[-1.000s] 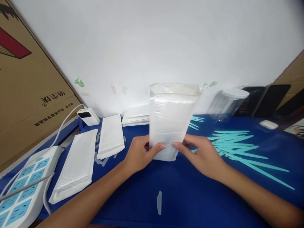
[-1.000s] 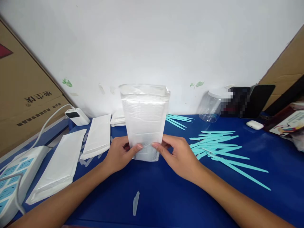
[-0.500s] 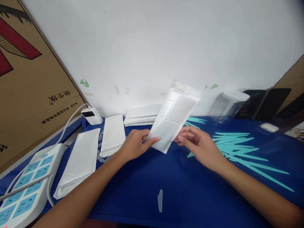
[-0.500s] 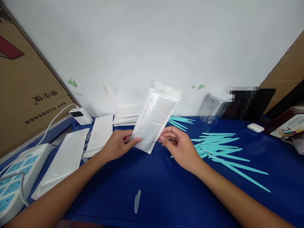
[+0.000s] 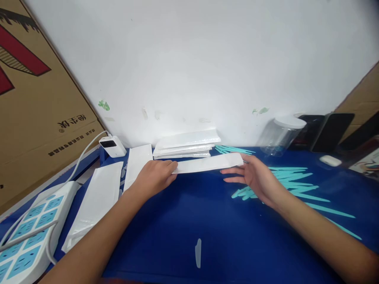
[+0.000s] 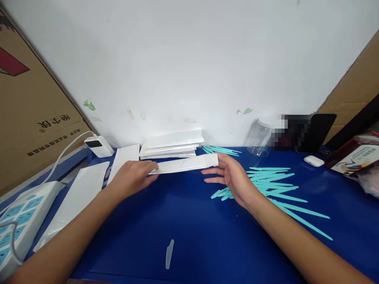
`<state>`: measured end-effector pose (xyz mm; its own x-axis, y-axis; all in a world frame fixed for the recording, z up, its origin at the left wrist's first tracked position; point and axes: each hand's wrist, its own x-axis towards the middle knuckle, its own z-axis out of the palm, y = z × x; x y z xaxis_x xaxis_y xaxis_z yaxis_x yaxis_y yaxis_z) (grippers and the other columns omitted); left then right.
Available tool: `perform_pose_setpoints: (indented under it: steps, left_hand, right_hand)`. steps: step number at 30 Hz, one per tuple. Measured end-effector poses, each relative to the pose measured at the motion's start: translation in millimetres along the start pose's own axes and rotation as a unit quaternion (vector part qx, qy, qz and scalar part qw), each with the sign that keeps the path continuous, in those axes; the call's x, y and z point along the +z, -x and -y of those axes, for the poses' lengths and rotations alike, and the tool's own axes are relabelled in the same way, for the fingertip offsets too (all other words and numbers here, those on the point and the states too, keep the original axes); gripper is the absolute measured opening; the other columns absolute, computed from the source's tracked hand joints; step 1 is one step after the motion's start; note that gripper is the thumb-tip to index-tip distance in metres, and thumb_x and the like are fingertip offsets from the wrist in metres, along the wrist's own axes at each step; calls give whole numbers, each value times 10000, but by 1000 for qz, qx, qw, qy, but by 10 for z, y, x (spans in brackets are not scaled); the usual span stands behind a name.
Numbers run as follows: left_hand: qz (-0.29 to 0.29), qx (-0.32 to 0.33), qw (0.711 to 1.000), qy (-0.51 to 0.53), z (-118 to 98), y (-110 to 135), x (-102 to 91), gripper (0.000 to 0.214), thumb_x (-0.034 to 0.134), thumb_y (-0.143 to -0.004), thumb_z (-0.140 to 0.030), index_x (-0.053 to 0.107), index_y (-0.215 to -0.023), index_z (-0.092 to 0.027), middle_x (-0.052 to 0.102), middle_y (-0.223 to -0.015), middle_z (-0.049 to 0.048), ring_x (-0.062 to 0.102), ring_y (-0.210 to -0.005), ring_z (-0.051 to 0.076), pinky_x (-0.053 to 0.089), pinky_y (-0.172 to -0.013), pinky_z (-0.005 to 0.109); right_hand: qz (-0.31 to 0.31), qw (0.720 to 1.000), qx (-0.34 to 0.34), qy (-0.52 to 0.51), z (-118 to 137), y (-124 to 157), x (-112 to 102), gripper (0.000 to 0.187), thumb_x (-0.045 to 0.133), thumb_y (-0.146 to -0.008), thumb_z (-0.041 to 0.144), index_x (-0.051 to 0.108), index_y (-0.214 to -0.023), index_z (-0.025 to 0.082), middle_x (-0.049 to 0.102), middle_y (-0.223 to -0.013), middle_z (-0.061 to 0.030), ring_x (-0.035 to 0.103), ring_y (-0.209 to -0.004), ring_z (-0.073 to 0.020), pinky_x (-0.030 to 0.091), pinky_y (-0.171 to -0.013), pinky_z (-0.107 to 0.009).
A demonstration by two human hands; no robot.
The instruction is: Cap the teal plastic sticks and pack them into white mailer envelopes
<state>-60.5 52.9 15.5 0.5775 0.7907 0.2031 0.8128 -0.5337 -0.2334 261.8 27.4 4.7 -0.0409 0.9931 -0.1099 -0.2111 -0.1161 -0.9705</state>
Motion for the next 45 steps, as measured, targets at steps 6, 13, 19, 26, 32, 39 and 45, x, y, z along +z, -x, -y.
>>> perform_pose_setpoints:
  steps: [6, 13, 19, 26, 32, 39, 45]
  left_hand:
    - [64, -46, 997, 20, -191, -71, 68, 461, 621, -963, -225, 528, -1414, -191, 796, -897, 94, 767, -814, 320, 517, -687, 355]
    - [78, 30, 996, 44, -344, -204, 295, 571, 532, -1014, -130, 455, -1574, -212, 803, -1000, 145, 767, -850, 317, 535, -727, 368]
    - [64, 17, 995, 67, -158, -220, 361, 677, 609, -1024, -588, 490, -1601, -256, 808, -1021, 123, 767, -901, 311, 512, -738, 323]
    - [17, -95, 990, 99, 132, -111, 75, 590, 475, -1045, -671, 692, -1376, -233, 795, -955, 121, 745, -903, 316, 477, -724, 324]
    - [-102, -265, 943, 176, 606, -17, -68, 381, 532, -1013, -507, 736, -999, -185, 593, -639, 20, 570, -634, 216, 374, -620, 303]
    - [-57, -229, 936, 262, 477, -45, -15, 363, 543, -977, -530, 683, -861, -216, 581, -642, 11, 572, -641, 212, 385, -623, 303]
    - [76, -368, 925, 59, 1011, 201, -35, 586, 595, -859, -762, 695, -935, -190, 747, -909, 206, 690, -883, 437, 430, -632, 397]
  right_hand:
    - [38, 998, 29, -31, -56, -129, -37, 317, 529, -1065, 411, 743, -1196, 217, 773, -1308, -124, 757, -1181, -316, 642, -1019, -507]
    - [23, 989, -49, 135, -227, -337, -75, 285, 640, -986, 422, 759, -1136, 211, 828, -1103, -113, 795, -1020, -288, 684, -913, -483]
    - [-52, 948, -112, 294, -269, -364, -197, 455, 764, -832, 317, 722, -1270, 201, 803, -1001, -86, 732, -742, -237, 656, -711, -425]
    - [-80, 836, -201, 505, -205, -313, -305, 256, 678, -854, 343, 791, -1054, 230, 788, -966, -65, 667, -714, -227, 525, -750, -398]
    - [-100, 783, -232, 569, -5, -328, -503, 257, 597, -922, 385, 794, -967, 228, 775, -855, -67, 662, -675, -232, 494, -663, -362]
    - [6, 782, -248, 572, 16, -210, -384, 259, 564, -973, 398, 777, -944, 254, 738, -722, -25, 616, -622, -205, 457, -610, -329]
    - [-50, 767, -237, 595, 98, -257, -519, 287, 573, -946, 407, 797, -969, 231, 743, -720, -41, 662, -644, -225, 463, -624, -340]
